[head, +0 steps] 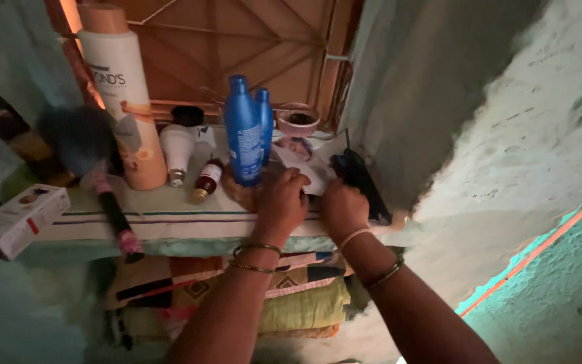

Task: The person tidies a cluttered vanity shelf, picking up papers, bottles, boxes and small cosmetic containers one at a time and rearranging them into a neater arrangement on the shelf.

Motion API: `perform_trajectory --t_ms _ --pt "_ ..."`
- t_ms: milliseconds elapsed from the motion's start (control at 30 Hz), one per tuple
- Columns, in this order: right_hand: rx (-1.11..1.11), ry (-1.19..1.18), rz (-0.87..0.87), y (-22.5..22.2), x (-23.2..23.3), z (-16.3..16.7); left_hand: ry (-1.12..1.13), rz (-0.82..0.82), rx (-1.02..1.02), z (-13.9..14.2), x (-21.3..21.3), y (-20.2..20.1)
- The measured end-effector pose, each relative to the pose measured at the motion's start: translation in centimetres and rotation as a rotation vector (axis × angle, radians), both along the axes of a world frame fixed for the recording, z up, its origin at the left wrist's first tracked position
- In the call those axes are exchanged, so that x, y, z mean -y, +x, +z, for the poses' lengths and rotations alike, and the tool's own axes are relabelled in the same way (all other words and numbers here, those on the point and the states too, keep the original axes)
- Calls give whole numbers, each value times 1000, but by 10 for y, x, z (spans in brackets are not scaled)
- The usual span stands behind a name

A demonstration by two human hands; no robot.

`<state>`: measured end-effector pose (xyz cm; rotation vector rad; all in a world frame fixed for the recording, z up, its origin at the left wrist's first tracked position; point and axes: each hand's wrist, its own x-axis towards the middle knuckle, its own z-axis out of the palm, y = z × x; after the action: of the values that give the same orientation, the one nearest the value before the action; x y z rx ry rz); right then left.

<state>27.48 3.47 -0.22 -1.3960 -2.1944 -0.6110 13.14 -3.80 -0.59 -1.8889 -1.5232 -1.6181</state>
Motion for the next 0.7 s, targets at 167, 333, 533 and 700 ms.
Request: perform_trajectory --t_ms 167,333,533,700 --pt "-74 -180 -28 9 -10 45 34 -38 94 8 1 1" --pt "43 -72 134 9 -36 89 79 77 49 11 2 2" --pt "163 -154 346 5 -90 95 29 97 -26 13 7 3" --pt "119 -247 339 -9 -116 68 -195 87 -165 15 8 4"
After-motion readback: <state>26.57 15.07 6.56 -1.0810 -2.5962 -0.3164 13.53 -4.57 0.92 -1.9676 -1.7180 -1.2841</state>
